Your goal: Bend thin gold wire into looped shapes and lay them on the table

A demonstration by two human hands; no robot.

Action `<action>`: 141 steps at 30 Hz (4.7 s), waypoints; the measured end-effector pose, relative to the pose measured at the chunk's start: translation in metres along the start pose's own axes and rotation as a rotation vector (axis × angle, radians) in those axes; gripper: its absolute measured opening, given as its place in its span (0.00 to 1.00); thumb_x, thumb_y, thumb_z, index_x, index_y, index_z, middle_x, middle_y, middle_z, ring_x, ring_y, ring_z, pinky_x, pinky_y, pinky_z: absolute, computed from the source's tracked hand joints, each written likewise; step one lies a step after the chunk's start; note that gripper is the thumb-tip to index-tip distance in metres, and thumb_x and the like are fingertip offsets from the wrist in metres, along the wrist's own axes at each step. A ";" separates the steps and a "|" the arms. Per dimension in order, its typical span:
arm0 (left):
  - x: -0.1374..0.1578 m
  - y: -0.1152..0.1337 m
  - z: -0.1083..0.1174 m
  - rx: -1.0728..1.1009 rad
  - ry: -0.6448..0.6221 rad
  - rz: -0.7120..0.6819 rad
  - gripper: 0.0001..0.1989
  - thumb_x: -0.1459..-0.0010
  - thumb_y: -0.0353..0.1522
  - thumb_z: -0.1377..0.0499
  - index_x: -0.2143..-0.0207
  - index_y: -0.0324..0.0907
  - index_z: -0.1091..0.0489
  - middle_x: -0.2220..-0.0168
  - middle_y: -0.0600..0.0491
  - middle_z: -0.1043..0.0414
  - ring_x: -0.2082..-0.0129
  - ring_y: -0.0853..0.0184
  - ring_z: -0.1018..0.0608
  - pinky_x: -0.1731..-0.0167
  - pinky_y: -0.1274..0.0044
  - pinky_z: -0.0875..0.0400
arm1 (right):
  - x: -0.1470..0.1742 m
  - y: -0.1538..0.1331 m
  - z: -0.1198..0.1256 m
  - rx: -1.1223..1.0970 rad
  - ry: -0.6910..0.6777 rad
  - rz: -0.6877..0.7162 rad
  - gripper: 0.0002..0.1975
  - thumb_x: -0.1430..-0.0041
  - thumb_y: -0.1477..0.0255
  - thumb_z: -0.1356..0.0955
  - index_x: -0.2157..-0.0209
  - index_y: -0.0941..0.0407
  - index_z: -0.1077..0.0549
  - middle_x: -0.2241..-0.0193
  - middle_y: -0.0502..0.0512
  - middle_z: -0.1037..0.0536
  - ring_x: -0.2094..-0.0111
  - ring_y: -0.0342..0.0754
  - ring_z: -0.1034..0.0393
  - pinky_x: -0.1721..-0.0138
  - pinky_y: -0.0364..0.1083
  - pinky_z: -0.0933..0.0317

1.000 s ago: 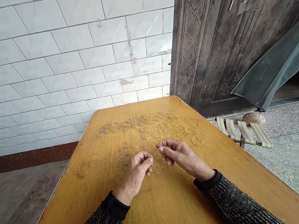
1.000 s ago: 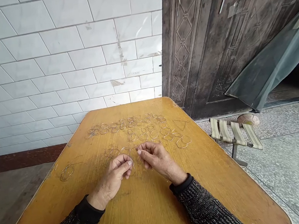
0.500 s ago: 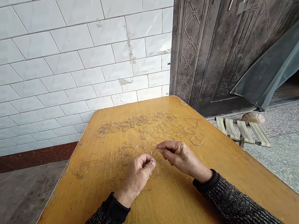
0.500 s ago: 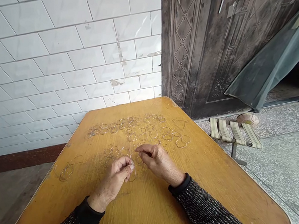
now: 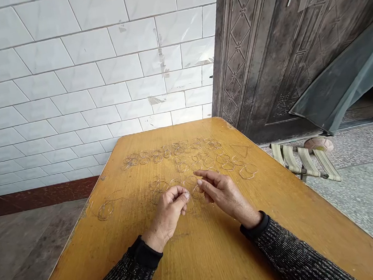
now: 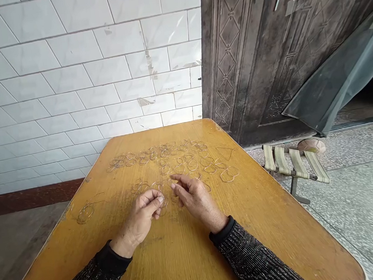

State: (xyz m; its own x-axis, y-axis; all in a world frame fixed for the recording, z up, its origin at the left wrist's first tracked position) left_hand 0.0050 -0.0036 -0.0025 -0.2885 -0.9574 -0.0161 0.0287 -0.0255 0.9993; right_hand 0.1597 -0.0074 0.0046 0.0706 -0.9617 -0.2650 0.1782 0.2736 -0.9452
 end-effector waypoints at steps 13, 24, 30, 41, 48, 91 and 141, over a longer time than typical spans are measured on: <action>0.001 0.001 -0.001 0.289 0.019 0.052 0.09 0.53 0.34 0.40 0.76 0.38 0.36 0.78 0.56 0.36 0.79 0.74 0.33 0.77 0.80 0.37 | 0.003 0.003 -0.017 -0.160 -0.122 -0.137 0.11 0.53 0.64 0.33 0.78 0.58 0.35 0.86 0.44 0.36 0.87 0.36 0.43 0.85 0.38 0.50; 0.002 0.006 -0.002 0.401 0.009 0.113 0.09 0.56 0.32 0.37 0.77 0.36 0.33 0.79 0.55 0.33 0.80 0.74 0.31 0.78 0.79 0.36 | 0.007 -0.002 -0.016 -0.166 -0.079 -0.084 0.11 0.50 0.64 0.33 0.77 0.58 0.31 0.84 0.45 0.35 0.86 0.36 0.46 0.84 0.39 0.51; 0.002 0.005 -0.001 0.393 0.030 0.129 0.09 0.57 0.33 0.37 0.77 0.36 0.33 0.79 0.55 0.33 0.80 0.74 0.31 0.78 0.79 0.36 | 0.008 -0.003 -0.016 -0.164 -0.087 -0.058 0.11 0.50 0.64 0.33 0.77 0.58 0.31 0.84 0.46 0.34 0.85 0.36 0.46 0.84 0.38 0.50; 0.002 -0.002 -0.003 0.318 0.018 0.116 0.09 0.55 0.35 0.39 0.76 0.38 0.35 0.79 0.56 0.36 0.79 0.74 0.33 0.79 0.81 0.37 | 0.002 -0.004 -0.011 -0.231 -0.030 -0.054 0.16 0.49 0.58 0.35 0.72 0.57 0.36 0.82 0.45 0.36 0.86 0.36 0.44 0.86 0.38 0.48; 0.003 -0.002 -0.004 0.326 0.013 0.131 0.09 0.55 0.34 0.40 0.76 0.39 0.36 0.79 0.57 0.38 0.79 0.75 0.34 0.79 0.81 0.37 | 0.002 -0.005 -0.009 -0.193 -0.034 -0.043 0.12 0.52 0.64 0.33 0.71 0.56 0.36 0.81 0.45 0.37 0.84 0.37 0.43 0.83 0.39 0.45; 0.003 -0.005 -0.006 0.227 0.024 0.107 0.07 0.53 0.34 0.42 0.75 0.39 0.37 0.79 0.58 0.40 0.79 0.75 0.36 0.79 0.82 0.42 | 0.000 0.003 -0.010 0.013 0.078 0.022 0.12 0.45 0.62 0.38 0.67 0.58 0.33 0.80 0.47 0.35 0.85 0.38 0.43 0.84 0.39 0.46; -0.013 -0.001 0.049 -0.268 0.226 0.049 0.03 0.54 0.28 0.41 0.73 0.37 0.32 0.81 0.57 0.33 0.84 0.73 0.28 0.84 0.81 0.35 | -0.007 0.018 -0.001 0.078 -0.025 -0.086 0.13 0.47 0.63 0.38 0.79 0.56 0.36 0.86 0.46 0.35 0.87 0.39 0.44 0.83 0.40 0.49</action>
State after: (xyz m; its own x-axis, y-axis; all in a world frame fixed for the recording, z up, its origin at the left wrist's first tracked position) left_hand -0.0379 0.0231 -0.0020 -0.0618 -0.9981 -0.0056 0.2963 -0.0237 0.9548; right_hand 0.1611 0.0045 -0.0111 0.0758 -0.9812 -0.1777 0.2604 0.1915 -0.9463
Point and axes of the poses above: each hand's wrist, its own x-axis away from the middle knuckle, its own z-axis out of the back of the hand, y = z × x, the point moved 1 cm from there along -x, towards the middle knuckle
